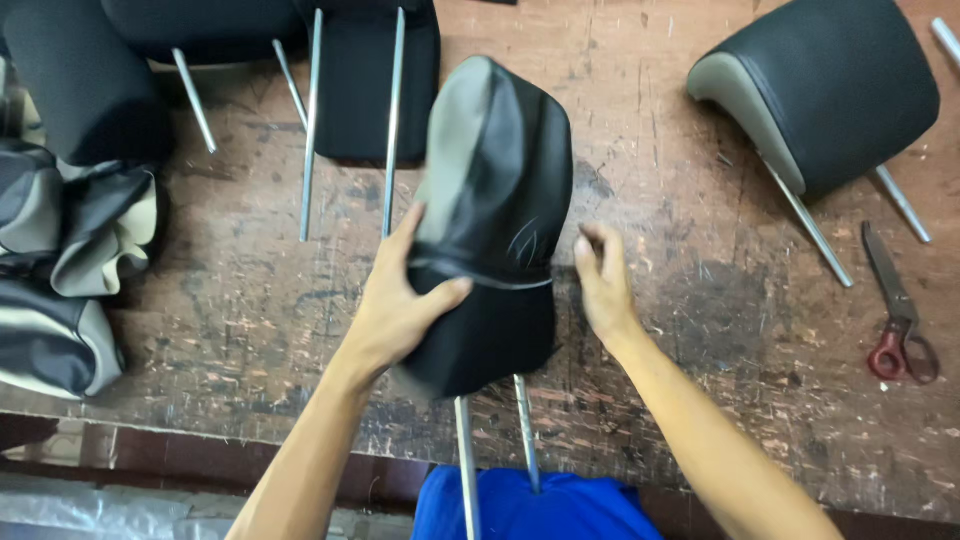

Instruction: The person fits leather covers onto foam car headrests. They stretch a cover over each foam pad, insert the metal support rods through the cover's openings, and tuck the cover edges around the pad before setting the finished headrest on the table and picking up the next one.

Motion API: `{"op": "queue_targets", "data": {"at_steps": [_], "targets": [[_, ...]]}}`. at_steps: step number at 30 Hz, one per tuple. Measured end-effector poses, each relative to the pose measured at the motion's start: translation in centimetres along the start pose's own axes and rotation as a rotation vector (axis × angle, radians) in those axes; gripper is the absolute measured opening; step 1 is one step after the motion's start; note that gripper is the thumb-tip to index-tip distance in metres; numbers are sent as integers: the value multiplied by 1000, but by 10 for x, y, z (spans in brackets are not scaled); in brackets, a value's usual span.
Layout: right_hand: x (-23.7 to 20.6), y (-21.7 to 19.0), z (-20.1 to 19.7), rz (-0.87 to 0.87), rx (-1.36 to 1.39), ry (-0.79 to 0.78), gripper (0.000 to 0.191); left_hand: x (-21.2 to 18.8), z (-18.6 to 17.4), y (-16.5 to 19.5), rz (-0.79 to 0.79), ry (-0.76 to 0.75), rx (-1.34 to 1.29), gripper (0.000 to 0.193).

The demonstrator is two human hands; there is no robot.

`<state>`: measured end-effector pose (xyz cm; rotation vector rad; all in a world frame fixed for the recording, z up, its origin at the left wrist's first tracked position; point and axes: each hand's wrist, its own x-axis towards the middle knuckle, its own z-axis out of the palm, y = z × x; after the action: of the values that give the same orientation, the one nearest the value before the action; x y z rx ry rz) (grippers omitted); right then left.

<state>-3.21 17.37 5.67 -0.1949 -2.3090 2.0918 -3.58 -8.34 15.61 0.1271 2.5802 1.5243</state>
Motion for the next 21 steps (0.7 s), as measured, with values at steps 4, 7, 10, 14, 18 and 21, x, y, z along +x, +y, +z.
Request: {"op": "queue_targets", "data": {"at_steps": [4,7,10,14,18,21], "targets": [[-16,17,15,395,234,-102,58,-15,-18,-35,-39,-49,-505,106],[-20,12,20,689,773,-45,66,-19,-24,-56,-63,-64,-621,104],[-18,-17,8,331,525,-123,59,-16,-39,-62,-202,-201,-718,111],[-25,-69,-17,-7,282,-14,52,1,-42,-53,-187,-266,-912,120],[-40,-99,-40,-511,-136,169,59,24,-17,-30,27,-87,-792,121],[-27,-98,-62,-411,210,58,65,43,-11,-4,186,-111,-676,112]]}}
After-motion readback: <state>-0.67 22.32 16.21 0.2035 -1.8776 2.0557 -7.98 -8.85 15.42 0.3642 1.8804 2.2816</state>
